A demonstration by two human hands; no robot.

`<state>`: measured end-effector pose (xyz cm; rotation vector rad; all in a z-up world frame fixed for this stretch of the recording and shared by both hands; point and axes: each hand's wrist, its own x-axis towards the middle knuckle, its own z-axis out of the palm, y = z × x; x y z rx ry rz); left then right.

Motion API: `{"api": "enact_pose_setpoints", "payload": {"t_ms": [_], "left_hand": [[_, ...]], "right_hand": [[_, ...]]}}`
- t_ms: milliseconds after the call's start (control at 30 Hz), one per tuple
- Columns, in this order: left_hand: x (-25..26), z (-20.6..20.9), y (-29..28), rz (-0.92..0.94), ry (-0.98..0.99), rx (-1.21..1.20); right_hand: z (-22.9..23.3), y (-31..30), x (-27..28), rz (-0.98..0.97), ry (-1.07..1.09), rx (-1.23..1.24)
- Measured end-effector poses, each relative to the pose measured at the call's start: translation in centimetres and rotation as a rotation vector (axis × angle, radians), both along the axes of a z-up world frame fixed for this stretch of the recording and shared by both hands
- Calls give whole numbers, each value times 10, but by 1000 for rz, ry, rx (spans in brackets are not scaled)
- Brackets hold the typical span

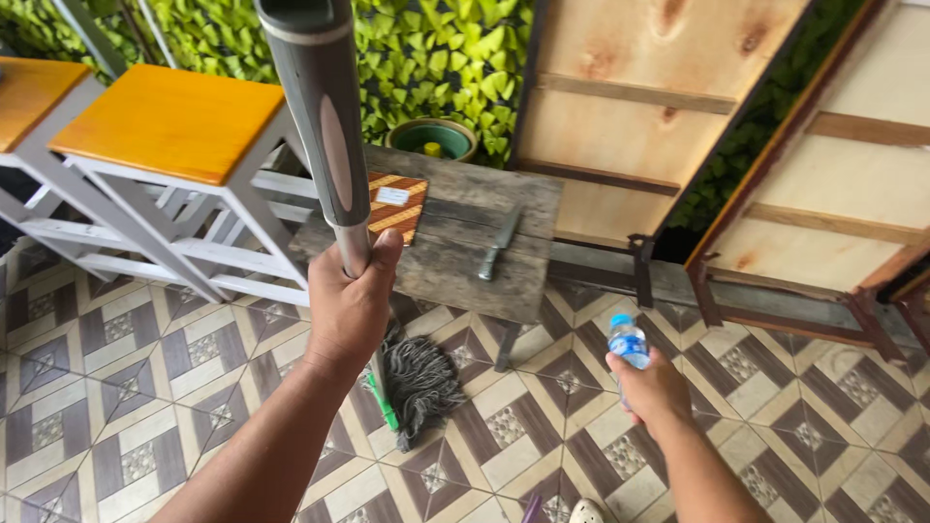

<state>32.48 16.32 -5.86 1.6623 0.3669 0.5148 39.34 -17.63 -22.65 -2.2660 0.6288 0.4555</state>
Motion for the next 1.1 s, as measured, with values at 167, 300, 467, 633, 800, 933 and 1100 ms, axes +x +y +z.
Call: {"api": "enact_pose_setpoints", "payload": {"t_ms": [167,300,467,633,800,933,1100], "left_hand": [[36,-2,-106,17,-4,193],[65,7,-195,29,7,215],[91,17,-270,36,44,262],[107,24,-326,17,47,229],[116,34,-374,-69,31,168],[115,36,-415,-162,-13,154],[107,24,-475,-292,-1,128]], "right_hand": [[-28,-122,46,380,-87,-346],[-20,-183,82,439,-56,-295],[29,-218,119,469,-168,-137],[46,-267,149,385,-195,-200],[38,-348,135,193,-286,-259],[34,-412,97,65,-321,-261],[19,-473,51,-27,-280,-298]]}}
